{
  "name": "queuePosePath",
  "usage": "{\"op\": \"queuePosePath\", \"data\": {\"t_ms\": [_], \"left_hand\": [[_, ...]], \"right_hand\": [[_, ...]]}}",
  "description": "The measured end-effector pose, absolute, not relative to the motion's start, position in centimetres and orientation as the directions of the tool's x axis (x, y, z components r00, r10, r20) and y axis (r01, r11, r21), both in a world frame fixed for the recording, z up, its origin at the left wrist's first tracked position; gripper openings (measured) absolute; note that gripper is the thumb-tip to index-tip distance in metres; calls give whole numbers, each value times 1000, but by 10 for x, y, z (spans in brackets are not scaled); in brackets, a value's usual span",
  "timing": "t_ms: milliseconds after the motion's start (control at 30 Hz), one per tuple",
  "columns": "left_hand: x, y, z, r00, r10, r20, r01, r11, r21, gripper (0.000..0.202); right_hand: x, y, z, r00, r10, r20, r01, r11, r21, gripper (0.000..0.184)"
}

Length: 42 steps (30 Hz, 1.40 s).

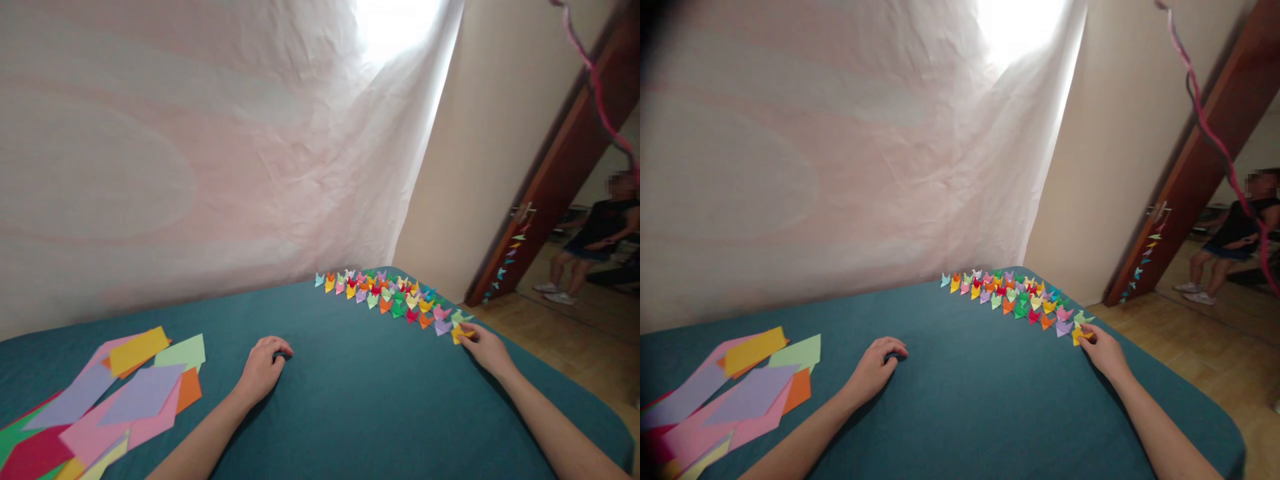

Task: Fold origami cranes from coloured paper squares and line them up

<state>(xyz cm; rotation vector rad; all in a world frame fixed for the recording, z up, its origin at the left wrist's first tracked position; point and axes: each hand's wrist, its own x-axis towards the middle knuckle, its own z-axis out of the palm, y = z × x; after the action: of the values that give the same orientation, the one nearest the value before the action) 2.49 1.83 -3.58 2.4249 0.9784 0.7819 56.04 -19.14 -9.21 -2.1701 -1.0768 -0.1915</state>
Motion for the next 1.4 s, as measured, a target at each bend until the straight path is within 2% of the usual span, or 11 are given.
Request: {"op": "queuePosePath", "data": {"t_ms": [133,200,300,367,500,667,900,1067,1133,1200,1400], "left_hand": [[25,18,-36,593,730,340,501,-665,554,30],[25,17,-36,593,730,341,505,-667,549,30],[25,17,-36,597,724,346,502,-673,543,30],[25,17,-36,601,719,350,496,-679,542,30],[25,17,-39,594,720,358,487,-676,553,32],[24,12,-39,553,759,343,499,-632,593,33],[18,12,-42,399,835,378,506,-544,669,43],[12,13,-39,411,842,349,527,-532,663,39],[4,12,-27,520,803,290,595,-584,552,37],[-9,12,-9,609,785,117,725,-610,318,35],[-63,21,49,452,887,-94,891,-444,90,21]], "right_hand": [[551,-189,-83,636,589,499,763,-385,-518,60],[536,-185,-73,561,540,627,828,-365,-426,55],[494,-171,-56,379,607,698,925,-255,-280,40],[454,-159,-46,258,690,676,962,-119,-245,32],[363,-132,-30,-4,858,513,939,179,-293,29],[263,-98,-23,-293,865,407,812,449,-372,31],[189,-47,-36,-387,839,383,671,541,-507,22],[178,-39,-43,-352,852,388,656,521,-546,19],[179,-41,-45,-363,847,389,646,530,-550,19],[180,-42,-46,-371,844,386,631,535,-562,19],[181,-42,-44,-370,859,354,621,511,-594,18]]}}
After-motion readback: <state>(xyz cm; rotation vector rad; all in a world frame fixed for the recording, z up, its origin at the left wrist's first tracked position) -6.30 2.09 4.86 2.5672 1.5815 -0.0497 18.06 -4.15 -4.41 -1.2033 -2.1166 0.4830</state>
